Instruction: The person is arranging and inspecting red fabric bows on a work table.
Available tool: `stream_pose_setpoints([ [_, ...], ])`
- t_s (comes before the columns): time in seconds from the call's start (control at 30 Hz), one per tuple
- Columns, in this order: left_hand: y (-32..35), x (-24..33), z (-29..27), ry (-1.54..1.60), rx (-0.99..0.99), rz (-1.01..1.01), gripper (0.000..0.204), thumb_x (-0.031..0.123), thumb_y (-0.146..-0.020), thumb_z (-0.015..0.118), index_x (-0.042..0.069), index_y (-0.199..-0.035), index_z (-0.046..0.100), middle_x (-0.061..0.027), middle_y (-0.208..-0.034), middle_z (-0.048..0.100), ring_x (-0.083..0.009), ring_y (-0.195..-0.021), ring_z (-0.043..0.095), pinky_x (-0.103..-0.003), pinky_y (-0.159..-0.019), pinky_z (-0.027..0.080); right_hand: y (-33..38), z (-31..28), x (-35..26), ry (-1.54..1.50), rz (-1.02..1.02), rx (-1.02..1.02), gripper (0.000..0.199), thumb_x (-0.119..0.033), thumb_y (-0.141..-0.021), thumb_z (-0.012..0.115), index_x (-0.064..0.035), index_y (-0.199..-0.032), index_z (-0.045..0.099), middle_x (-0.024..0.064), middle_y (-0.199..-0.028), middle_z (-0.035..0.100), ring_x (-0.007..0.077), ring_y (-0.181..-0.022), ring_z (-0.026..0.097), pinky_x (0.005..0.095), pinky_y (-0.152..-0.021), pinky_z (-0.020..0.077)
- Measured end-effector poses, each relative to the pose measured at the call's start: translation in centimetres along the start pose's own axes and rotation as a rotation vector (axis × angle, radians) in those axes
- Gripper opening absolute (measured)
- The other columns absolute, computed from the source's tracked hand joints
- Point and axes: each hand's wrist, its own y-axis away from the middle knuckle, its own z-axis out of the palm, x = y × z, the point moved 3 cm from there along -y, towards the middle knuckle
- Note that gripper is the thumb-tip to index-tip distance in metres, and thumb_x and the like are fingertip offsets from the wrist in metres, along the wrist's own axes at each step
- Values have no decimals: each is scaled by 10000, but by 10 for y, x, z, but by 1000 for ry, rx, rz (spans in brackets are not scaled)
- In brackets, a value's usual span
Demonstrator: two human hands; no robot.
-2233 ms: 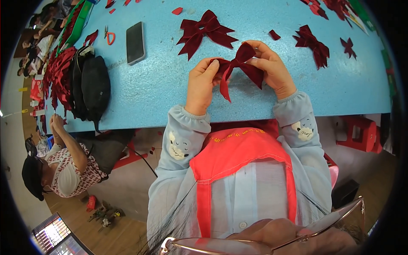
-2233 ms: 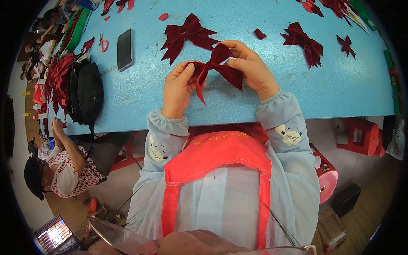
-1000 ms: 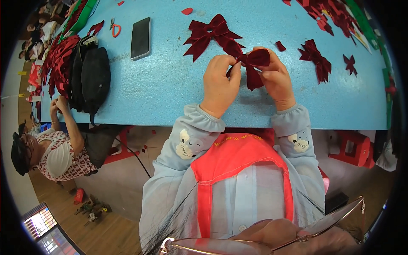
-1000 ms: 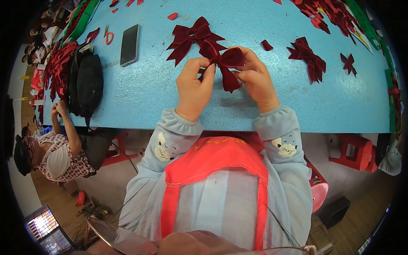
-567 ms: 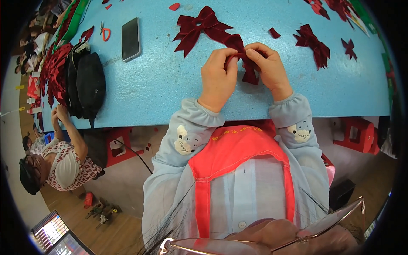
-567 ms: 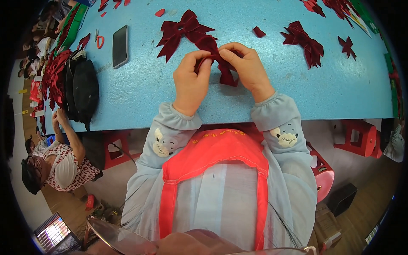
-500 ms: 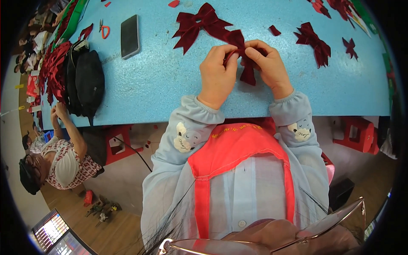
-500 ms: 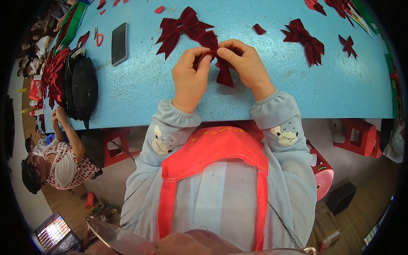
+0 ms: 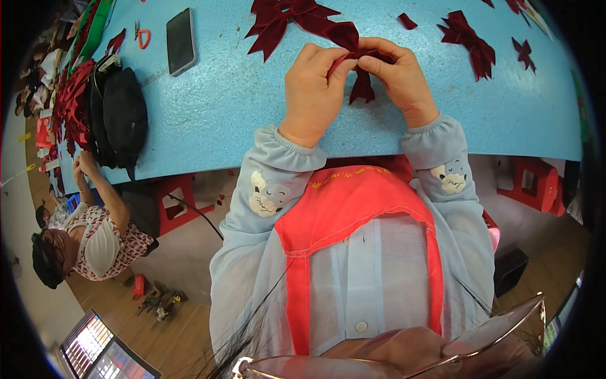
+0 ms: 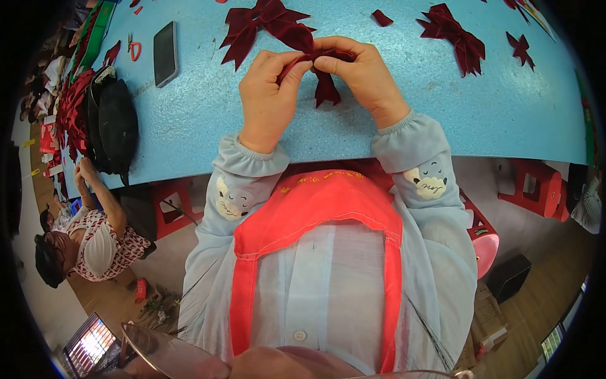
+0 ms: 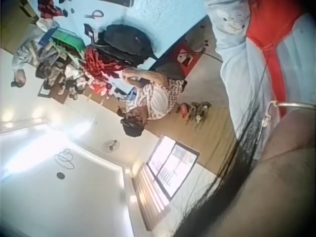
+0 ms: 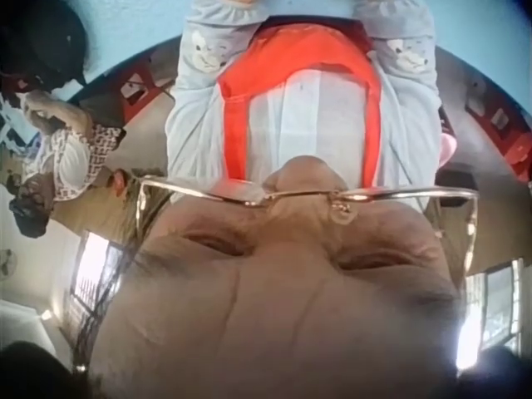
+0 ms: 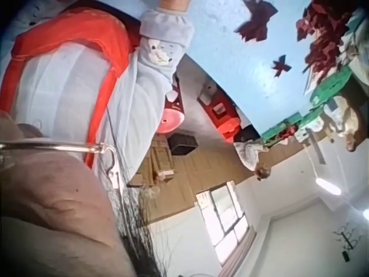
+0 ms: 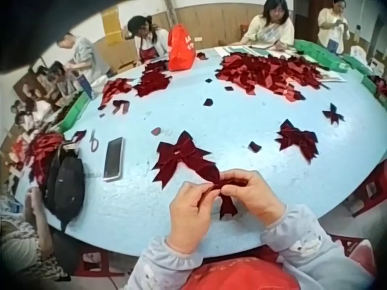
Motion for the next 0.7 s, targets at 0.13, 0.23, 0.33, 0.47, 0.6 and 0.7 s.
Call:
stream_pose_setpoints([
  [0.13,1,-2,6,-15,59,-40,76,74,-780,629,15,-823,609,-103,-714,544,-230,-580,531,-311,-518,423,1,8,-1,1,-103,56,263,10,-797,623,10,-1059,607,41,-974,608,119,-882,568,230,-793,459],
  [0.23,0,-6,6,3,122,-24,88,78,-784,628,11,-834,600,-84,-686,534,-180,-519,492,-283,-466,386,1,9,-1,31,-200,86,242,29,-796,616,13,-1038,616,36,-963,606,118,-876,563,229,-792,452],
  [0.33,2,-20,16,1101,-140,-922,111,89,-804,613,3,-867,581,-25,-656,504,-82,-466,395,-226,-415,296,0,7,-2,87,-301,106,227,44,-798,607,15,-1024,621,34,-954,604,117,-874,559,230,-791,445],
  [0.47,2,-24,28,1617,-316,-1116,155,106,-818,611,-10,-909,563,23,-648,468,-19,-466,325,-190,-404,232,0,1,-6,108,-308,80,215,49,-806,595,13,-1015,624,38,-950,602,119,-882,559,230,-791,441],
  [0.6,2,-22,22,1036,-178,-859,173,121,-819,619,-11,-917,566,26,-667,489,-30,-492,372,-189,-428,282,-1,2,-3,-70,-191,76,212,37,-816,587,12,-1025,620,42,-948,602,125,-868,561,240,-788,448],
  [0.7,5,-24,25,897,-205,-827,190,129,-815,627,-11,-933,576,22,-693,517,-37,-518,407,-191,-452,314,-2,0,-1,-326,-21,207,201,-2,-825,597,10,-1025,615,51,-952,605,130,-834,563,246,-768,461],
])
